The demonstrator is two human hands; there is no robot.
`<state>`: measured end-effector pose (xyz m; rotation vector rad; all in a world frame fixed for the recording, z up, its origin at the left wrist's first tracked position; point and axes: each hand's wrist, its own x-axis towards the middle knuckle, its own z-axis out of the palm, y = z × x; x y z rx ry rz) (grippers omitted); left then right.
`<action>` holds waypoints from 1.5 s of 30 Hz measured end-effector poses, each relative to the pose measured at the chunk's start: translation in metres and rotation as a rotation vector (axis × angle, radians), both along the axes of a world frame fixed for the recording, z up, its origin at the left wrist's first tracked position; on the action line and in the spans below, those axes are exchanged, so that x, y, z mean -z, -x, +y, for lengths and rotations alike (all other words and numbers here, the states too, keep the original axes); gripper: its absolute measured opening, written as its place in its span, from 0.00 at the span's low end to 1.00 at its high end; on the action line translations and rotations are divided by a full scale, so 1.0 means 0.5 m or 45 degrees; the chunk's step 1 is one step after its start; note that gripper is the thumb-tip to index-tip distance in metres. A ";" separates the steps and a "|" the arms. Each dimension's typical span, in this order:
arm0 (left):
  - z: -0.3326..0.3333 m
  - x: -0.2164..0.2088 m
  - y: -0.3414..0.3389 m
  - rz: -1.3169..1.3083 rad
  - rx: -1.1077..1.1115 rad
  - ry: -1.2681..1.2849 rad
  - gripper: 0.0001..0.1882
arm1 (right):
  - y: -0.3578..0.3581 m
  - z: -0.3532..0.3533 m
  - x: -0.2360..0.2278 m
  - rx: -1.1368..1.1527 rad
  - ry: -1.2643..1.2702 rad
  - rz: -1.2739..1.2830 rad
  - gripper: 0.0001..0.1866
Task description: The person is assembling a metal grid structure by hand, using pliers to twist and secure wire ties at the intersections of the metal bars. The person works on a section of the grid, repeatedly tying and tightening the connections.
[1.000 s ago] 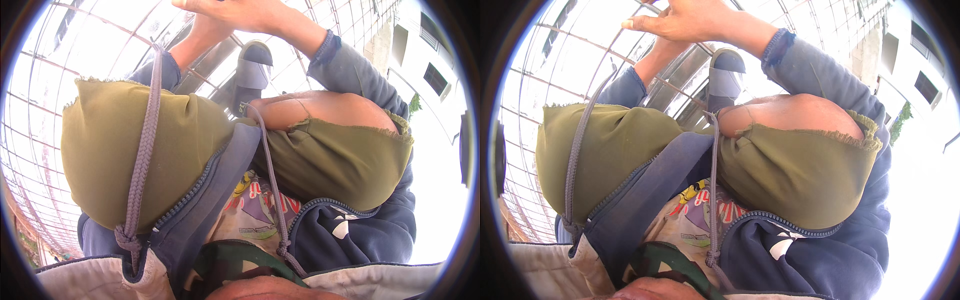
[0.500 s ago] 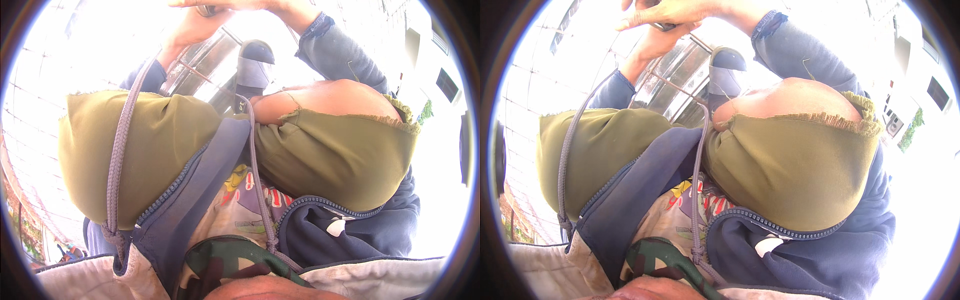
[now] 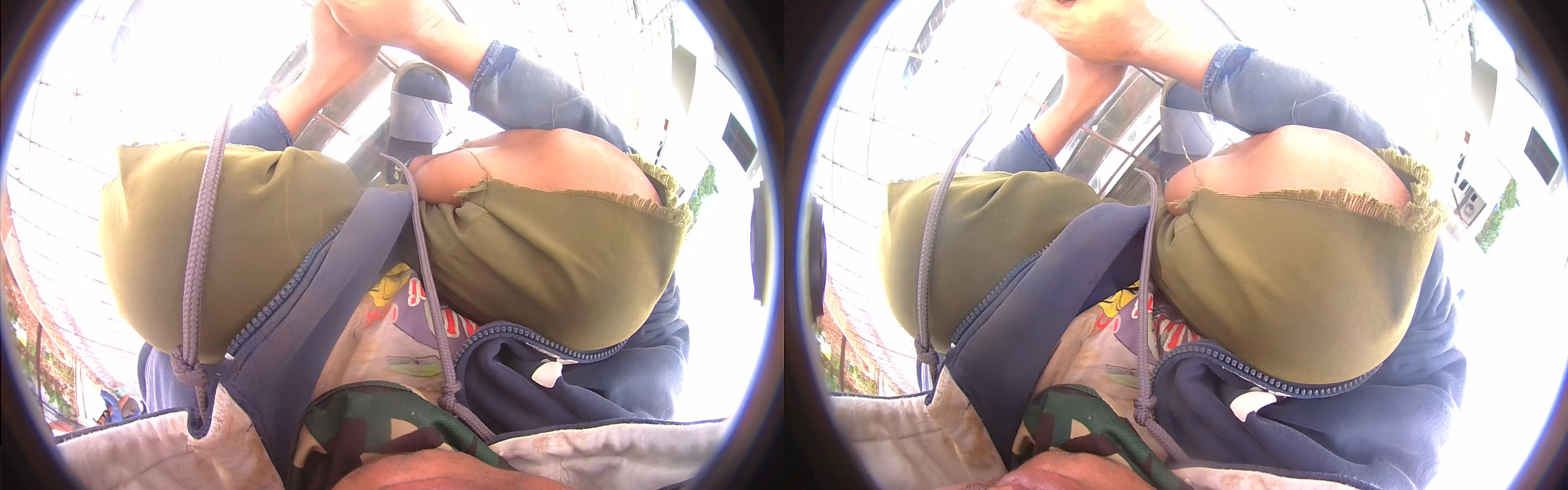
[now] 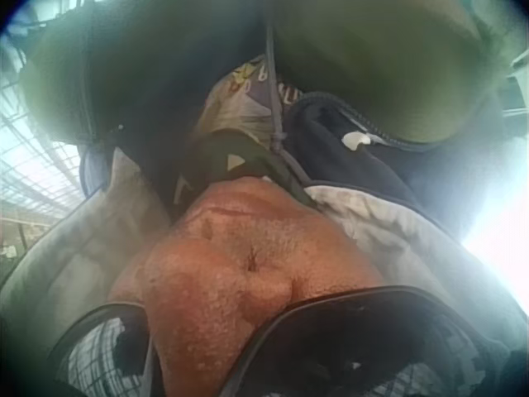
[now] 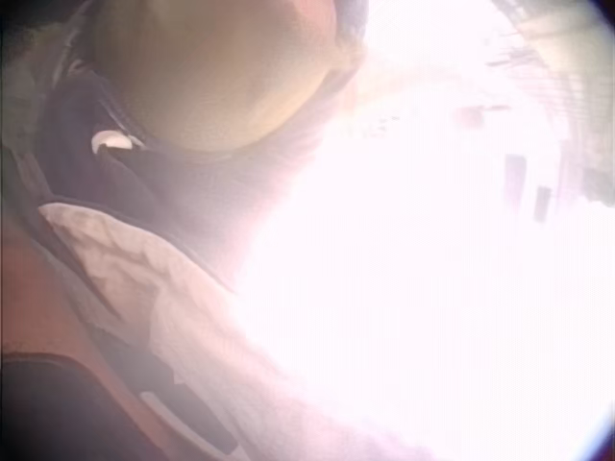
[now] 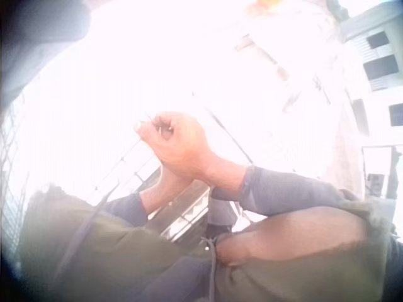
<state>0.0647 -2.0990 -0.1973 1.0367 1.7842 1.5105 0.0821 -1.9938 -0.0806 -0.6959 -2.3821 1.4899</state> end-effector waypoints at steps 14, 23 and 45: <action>0.032 -0.065 0.021 -0.159 0.415 -0.140 0.22 | -0.090 0.104 -0.066 -0.633 0.940 -0.164 0.17; 0.014 -0.046 -0.015 -0.310 0.380 -0.396 0.15 | -0.115 0.075 -0.071 -0.932 0.596 0.164 0.27; -0.024 -0.249 0.293 -0.039 0.502 0.247 0.16 | -0.040 0.150 -0.179 -0.393 -0.914 0.289 0.10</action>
